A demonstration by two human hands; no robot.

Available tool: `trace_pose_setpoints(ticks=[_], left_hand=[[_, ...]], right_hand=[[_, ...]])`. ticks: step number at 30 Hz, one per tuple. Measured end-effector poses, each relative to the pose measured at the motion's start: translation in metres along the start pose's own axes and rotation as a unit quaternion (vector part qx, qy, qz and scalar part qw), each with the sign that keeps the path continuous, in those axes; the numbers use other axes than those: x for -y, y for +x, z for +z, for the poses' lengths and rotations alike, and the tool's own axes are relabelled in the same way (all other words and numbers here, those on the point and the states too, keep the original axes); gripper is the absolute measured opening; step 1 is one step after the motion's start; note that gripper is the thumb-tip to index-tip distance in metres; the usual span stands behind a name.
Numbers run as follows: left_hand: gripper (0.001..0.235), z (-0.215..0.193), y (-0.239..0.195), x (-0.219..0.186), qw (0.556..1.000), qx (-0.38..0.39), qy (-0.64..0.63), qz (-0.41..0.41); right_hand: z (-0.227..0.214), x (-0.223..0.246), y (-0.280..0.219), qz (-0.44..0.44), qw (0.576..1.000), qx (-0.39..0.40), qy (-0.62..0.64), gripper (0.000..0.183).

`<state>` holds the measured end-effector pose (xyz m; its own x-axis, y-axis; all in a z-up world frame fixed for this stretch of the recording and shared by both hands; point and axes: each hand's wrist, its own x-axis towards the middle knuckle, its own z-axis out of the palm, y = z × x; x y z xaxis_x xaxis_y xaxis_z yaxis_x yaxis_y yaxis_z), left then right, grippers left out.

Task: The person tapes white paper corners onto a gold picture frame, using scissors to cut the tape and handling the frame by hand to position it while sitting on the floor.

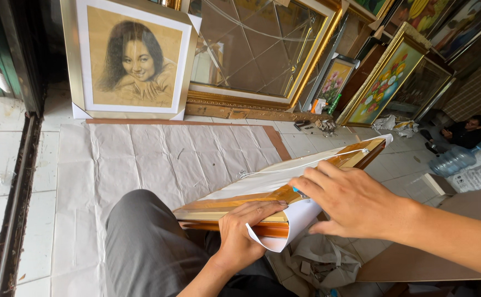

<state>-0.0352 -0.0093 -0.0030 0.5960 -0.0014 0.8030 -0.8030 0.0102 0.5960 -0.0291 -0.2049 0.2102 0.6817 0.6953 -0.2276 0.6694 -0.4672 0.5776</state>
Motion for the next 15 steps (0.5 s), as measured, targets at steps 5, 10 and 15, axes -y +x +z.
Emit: trace_pose_setpoints(ticks=[5,10,15], left_hand=[[0.05,0.009,-0.019,-0.005,1.0,0.0,0.02,-0.017],[0.047,0.015,-0.031,-0.008,0.999,0.003,0.039,-0.015],[0.046,0.016,-0.034,-0.013,0.999,0.008,0.038,-0.023]], right_hand=[[0.006,0.023,-0.004,-0.04,0.998,-0.013,0.038,0.104],[0.018,0.033,-0.014,-0.078,0.996,-0.037,0.02,0.091],[0.029,0.033,-0.022,-0.098,0.992,-0.068,0.032,0.073]])
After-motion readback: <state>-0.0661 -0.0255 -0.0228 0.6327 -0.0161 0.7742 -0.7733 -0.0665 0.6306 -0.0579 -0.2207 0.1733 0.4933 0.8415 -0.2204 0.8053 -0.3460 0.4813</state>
